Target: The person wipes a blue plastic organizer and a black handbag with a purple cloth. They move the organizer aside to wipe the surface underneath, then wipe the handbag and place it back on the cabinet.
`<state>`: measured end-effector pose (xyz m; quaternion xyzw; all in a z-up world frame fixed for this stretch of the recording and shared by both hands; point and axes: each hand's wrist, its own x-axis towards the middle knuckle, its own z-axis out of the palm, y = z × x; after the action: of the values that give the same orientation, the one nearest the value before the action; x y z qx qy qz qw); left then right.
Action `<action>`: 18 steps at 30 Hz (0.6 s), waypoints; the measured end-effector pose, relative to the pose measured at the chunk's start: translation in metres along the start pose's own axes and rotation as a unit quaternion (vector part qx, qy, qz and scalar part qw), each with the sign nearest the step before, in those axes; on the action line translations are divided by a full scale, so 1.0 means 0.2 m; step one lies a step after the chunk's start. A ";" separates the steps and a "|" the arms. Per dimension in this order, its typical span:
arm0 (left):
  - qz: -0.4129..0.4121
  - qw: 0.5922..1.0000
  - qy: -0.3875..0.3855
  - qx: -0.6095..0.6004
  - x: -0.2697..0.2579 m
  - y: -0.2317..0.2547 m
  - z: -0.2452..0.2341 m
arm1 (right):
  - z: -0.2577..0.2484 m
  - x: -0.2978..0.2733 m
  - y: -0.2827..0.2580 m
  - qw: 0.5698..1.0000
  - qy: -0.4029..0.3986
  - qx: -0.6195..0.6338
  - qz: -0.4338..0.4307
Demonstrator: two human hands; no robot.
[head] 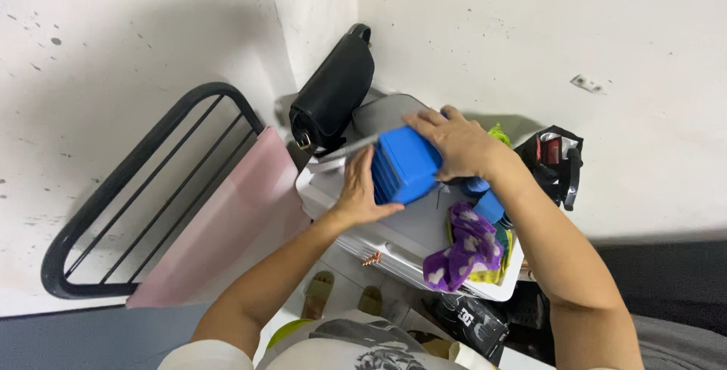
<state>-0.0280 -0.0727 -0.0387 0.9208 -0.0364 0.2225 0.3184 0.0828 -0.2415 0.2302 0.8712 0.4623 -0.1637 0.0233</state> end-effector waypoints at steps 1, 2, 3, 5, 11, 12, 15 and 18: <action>-0.015 1.000 -0.008 -0.005 -0.02 0.02 0.01 | 0.00 0.00 0.01 1.000 -0.015 -0.016 -0.011; -0.018 0.999 -0.027 -0.033 -0.06 0.05 0.02 | 0.01 0.00 0.03 0.999 -0.013 -0.033 -0.023; -0.022 0.997 -0.046 -0.061 -0.10 0.09 0.03 | 0.02 -0.02 0.04 0.998 -0.012 -0.051 -0.036; -0.009 0.994 -0.083 -0.066 -0.12 0.10 0.00 | 0.05 -0.06 0.06 0.996 -0.009 -0.083 -0.039; -0.012 0.978 -0.125 0.165 -0.02 0.08 -0.12 | 0.14 -0.20 0.13 0.984 0.038 -0.172 -0.020; -0.078 0.973 -0.147 0.160 0.01 0.08 -0.14 | 0.16 -0.21 0.13 0.980 0.047 -0.193 -0.018; -0.183 0.946 -0.192 0.185 0.10 0.08 -0.10 | 0.22 -0.27 0.13 0.967 0.115 -0.229 -0.012; -0.223 0.926 -0.236 0.191 0.13 0.03 -0.03 | 0.31 -0.36 0.13 0.967 0.188 -0.168 0.034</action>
<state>-0.0071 -0.0727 -0.0199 0.9743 0.1389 -0.0757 0.1601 0.0498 -0.3248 0.1900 0.8850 0.4494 0.0840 0.0880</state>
